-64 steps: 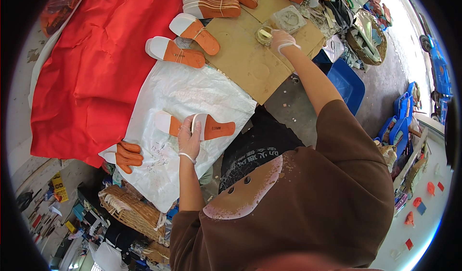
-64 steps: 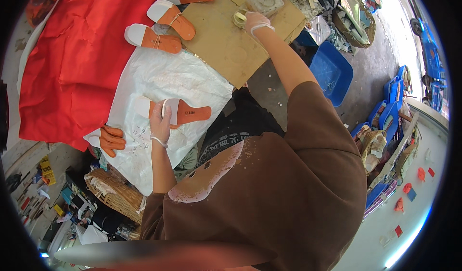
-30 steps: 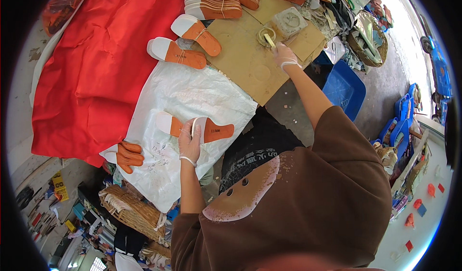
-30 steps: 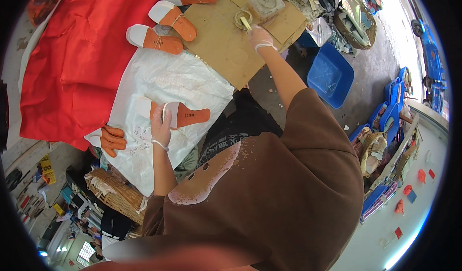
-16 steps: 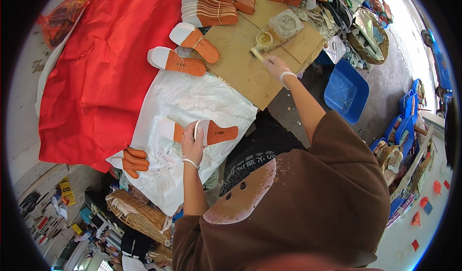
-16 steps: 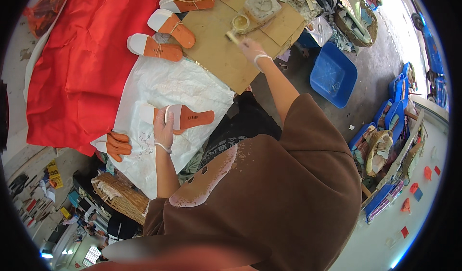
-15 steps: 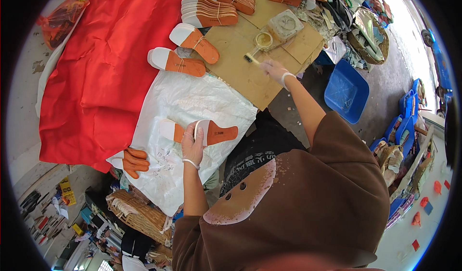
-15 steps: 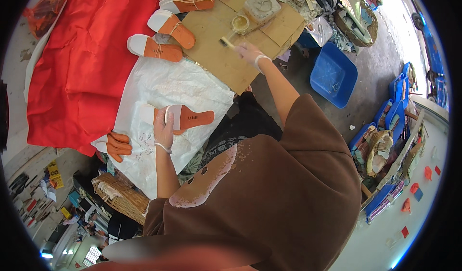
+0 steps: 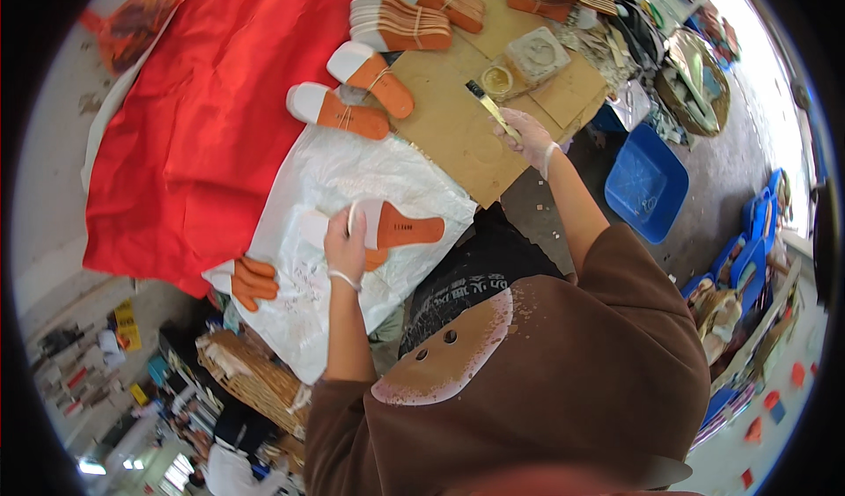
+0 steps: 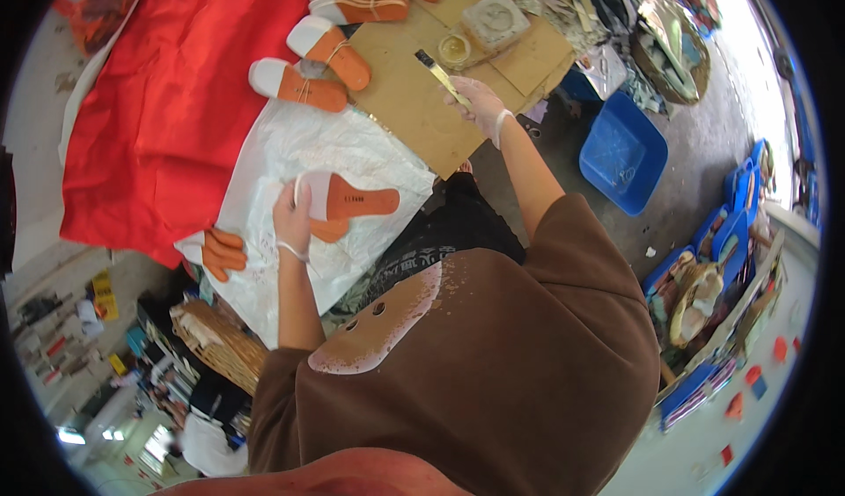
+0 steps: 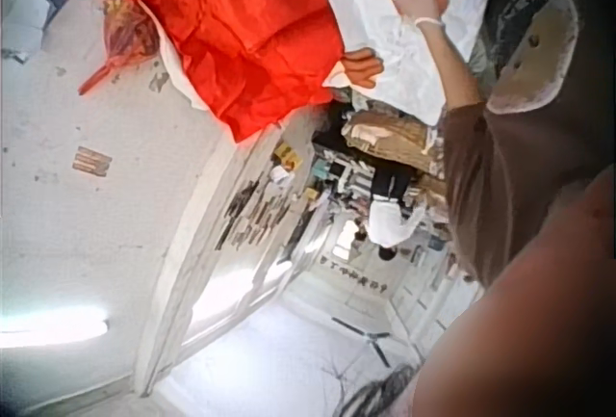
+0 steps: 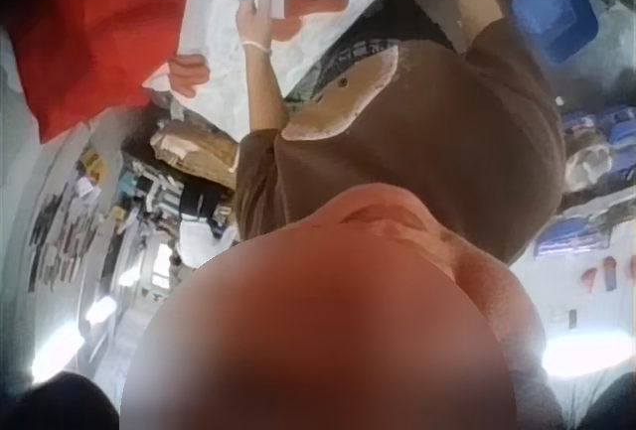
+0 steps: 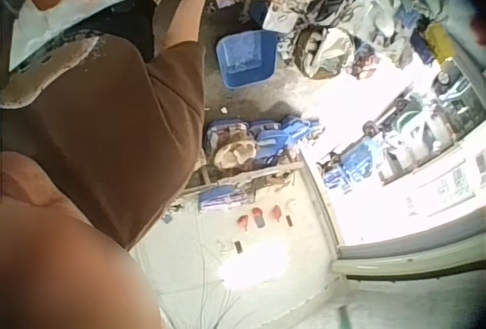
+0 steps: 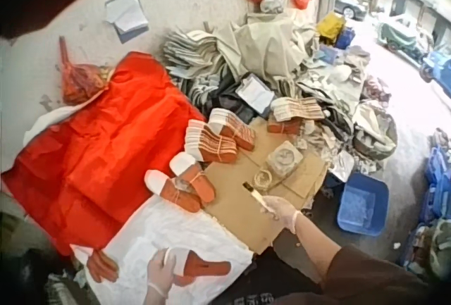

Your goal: The recorder is applying a liquid adhesive using a small brush to the surface of shoe insoles and bottom components.

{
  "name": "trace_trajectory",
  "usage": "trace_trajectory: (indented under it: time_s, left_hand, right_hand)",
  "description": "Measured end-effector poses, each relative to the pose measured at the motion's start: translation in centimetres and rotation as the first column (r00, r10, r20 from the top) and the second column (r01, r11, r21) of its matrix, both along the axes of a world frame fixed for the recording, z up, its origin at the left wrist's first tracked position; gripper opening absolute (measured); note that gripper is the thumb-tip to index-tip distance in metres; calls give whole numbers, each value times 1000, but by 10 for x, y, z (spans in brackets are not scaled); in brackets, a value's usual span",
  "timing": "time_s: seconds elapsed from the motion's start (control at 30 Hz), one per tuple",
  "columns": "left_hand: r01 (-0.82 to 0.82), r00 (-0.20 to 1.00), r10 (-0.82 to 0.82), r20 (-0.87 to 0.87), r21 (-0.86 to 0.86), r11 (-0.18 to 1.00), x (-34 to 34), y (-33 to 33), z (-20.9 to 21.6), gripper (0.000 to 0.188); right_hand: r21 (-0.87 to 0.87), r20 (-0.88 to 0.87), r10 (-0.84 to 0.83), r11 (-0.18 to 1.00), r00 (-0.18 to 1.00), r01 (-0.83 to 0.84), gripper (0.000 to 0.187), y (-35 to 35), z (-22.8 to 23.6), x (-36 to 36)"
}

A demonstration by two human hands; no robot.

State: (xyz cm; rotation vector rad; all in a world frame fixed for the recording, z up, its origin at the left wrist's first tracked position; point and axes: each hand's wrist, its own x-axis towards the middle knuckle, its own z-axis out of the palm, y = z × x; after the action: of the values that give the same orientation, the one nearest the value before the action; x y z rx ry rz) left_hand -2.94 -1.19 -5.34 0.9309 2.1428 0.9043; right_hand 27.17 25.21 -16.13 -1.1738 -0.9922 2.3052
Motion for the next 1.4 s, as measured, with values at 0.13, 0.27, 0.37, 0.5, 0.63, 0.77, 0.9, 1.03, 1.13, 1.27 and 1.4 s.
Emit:
trace_trajectory:
  time_s: [0.13,0.27,0.37,0.5,0.63,0.77,0.9,1.03,1.13,1.27,1.4]
  left_hand:
    - [-48,969,24,247,92,995,-12,38,58,39]
    - [-39,920,-51,388,222,974,-33,57,78,38]
    - [-124,838,-26,545,236,964,-29,67,108,38]
    - [-173,711,-47,702,239,955,-26,69,120,38]
    - [-180,639,-85,764,256,950,-26,61,118,35]
    - [-209,666,-54,744,256,944,-18,53,127,29]
    - [-206,659,-122,742,334,920,-26,46,114,28]
    - [-296,607,-113,786,356,886,-50,35,99,29]
    - [-466,617,4,787,360,808,-56,30,104,27]
    - [-559,669,25,743,480,676,-47,27,116,27]
    - [-629,660,98,745,477,613,-14,33,120,37]
  right_hand:
    - [16,50,84,996,995,-85,34,-19,89,-28]
    - [371,143,324,859,935,-354,23,-26,124,-58]
    - [742,279,211,572,937,-349,15,-30,164,-77]
    - [967,254,170,-79,952,-244,21,-20,196,-93]
    - [951,269,222,-213,937,-223,21,-16,195,-103]
    - [939,341,438,-207,831,-276,21,-16,196,-97]
    - [917,378,593,-132,711,-376,20,-21,198,-85]
    - [834,378,757,-29,532,-551,20,-9,203,-66]
    - [832,356,728,38,586,-553,19,8,197,-46]
    - [758,313,574,329,757,-563,13,29,185,-24]
    - [784,337,261,455,905,-423,12,34,175,-29]
